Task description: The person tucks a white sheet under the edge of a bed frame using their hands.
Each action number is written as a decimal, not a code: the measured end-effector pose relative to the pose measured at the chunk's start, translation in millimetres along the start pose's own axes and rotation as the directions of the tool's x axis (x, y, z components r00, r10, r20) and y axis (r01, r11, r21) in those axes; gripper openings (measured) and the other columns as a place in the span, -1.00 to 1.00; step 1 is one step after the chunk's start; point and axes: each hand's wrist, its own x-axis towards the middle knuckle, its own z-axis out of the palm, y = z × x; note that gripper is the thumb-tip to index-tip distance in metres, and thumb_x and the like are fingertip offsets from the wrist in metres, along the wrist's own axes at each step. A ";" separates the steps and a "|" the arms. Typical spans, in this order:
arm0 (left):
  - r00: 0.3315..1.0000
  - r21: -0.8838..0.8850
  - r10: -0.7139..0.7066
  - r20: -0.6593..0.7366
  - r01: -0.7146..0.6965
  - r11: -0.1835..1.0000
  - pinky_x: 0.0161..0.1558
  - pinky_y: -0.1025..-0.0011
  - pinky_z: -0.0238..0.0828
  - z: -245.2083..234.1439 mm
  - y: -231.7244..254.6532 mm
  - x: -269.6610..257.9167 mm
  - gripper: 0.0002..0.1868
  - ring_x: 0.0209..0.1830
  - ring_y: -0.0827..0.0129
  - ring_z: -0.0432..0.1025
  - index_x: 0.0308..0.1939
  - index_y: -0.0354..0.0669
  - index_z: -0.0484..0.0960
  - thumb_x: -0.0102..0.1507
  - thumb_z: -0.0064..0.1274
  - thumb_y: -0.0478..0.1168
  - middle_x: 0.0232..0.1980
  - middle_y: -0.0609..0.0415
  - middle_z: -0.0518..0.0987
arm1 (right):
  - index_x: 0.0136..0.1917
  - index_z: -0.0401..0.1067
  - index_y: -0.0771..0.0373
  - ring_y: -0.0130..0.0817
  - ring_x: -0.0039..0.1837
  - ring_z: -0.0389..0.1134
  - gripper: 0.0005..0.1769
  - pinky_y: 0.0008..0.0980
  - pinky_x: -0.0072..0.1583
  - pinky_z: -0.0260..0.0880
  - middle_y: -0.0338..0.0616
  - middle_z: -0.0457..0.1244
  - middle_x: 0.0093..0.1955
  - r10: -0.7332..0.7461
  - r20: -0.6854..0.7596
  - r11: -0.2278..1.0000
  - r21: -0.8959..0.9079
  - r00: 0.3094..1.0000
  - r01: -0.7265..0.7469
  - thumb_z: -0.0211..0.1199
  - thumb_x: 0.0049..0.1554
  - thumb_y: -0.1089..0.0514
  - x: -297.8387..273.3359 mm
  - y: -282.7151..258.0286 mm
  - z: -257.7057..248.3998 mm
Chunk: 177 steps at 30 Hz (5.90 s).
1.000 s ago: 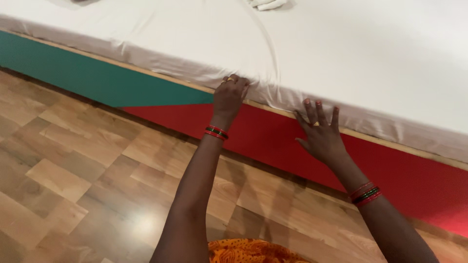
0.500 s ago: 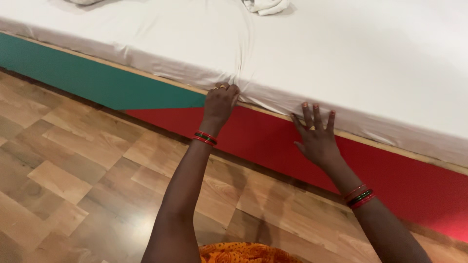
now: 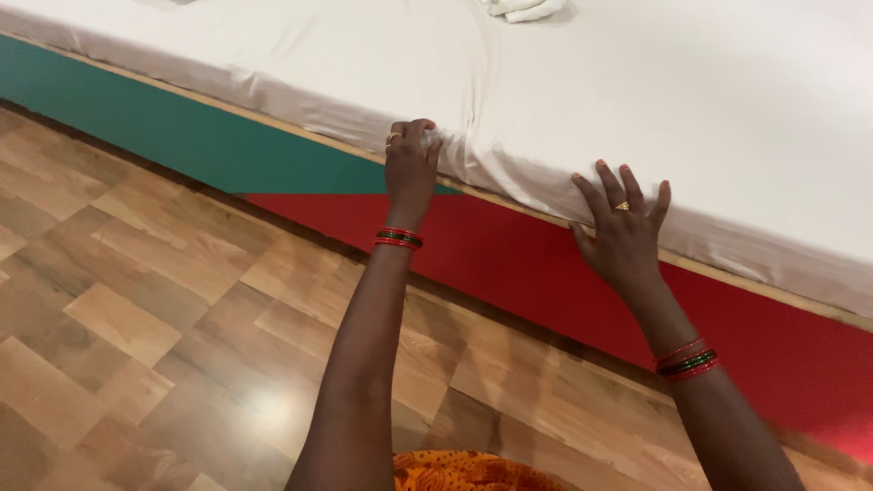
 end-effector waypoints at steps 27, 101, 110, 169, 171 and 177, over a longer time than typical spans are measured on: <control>0.765 0.072 0.556 0.324 -0.607 0.792 0.12 0.10 0.45 14.8 -25.0 -37.1 -0.82 -0.02 0.07 0.51 0.02 -0.12 0.58 0.38 0.07 -0.17 -0.11 -0.03 0.59 | 0.63 0.13 -0.04 -0.07 0.74 -0.42 -0.13 0.24 0.59 -0.45 -0.02 -0.25 0.76 -0.212 0.100 0.945 -0.231 0.972 0.230 0.21 0.14 -0.29 -28.0 10.2 7.1; 0.595 -0.014 0.449 0.667 -0.592 0.806 0.17 0.12 0.41 70.0 130.7 -89.8 -0.46 0.08 0.05 0.50 0.05 -0.26 0.62 0.37 -0.08 0.17 0.04 -0.15 0.60 | 0.51 0.23 0.06 -0.12 0.41 0.32 -0.31 -0.14 0.39 0.36 -0.14 0.24 0.45 -0.028 0.652 0.951 0.252 0.758 -0.182 0.22 0.18 -0.16 -54.8 99.8 -65.0; 0.567 0.273 0.456 0.686 -0.781 0.561 0.16 0.07 0.38 102.4 157.8 -111.5 -0.23 0.10 0.09 0.47 0.04 -0.32 0.61 0.27 -0.03 0.39 -0.01 -0.15 0.60 | 0.46 0.25 0.08 -0.16 0.40 0.26 -0.15 -0.10 0.37 0.29 -0.15 0.22 0.39 -0.056 0.430 0.985 0.170 0.901 -0.020 0.34 0.01 -0.26 -59.6 83.6 -50.9; 0.454 -0.401 0.612 0.648 -0.480 0.780 0.11 0.12 0.45 136.5 255.6 -126.9 -0.53 0.04 0.06 0.54 0.09 -0.10 0.68 0.37 -0.06 0.15 0.02 -0.02 0.69 | 0.38 0.35 0.15 -0.04 0.21 0.40 -0.25 -0.10 0.21 0.43 0.01 0.34 0.23 0.123 0.519 0.989 0.009 0.846 -0.149 0.30 0.06 -0.28 -133.1 193.4 -86.1; 0.443 -0.417 0.651 0.616 -0.518 0.747 0.08 0.12 0.46 138.4 254.8 -128.1 -0.57 0.04 0.07 0.54 0.08 -0.10 0.68 0.34 -0.02 0.09 0.00 -0.02 0.69 | 0.36 0.35 0.24 -0.05 0.23 0.39 -0.21 -0.11 0.22 0.42 0.06 0.33 0.24 0.129 0.504 0.991 -0.028 0.854 -0.133 0.33 0.04 -0.29 -127.9 189.2 -80.7; 0.412 -0.534 0.745 0.525 -0.522 0.665 0.05 0.12 0.47 147.2 272.4 -145.2 -0.60 -0.01 0.11 0.55 0.24 0.00 0.57 0.36 -0.01 -0.01 0.02 0.01 0.67 | 0.29 0.41 0.23 -0.09 0.27 0.37 -0.29 -0.14 0.25 0.41 -0.01 0.32 0.24 0.165 0.466 0.983 -0.009 0.869 -0.182 0.38 0.00 -0.21 -130.0 183.7 -82.9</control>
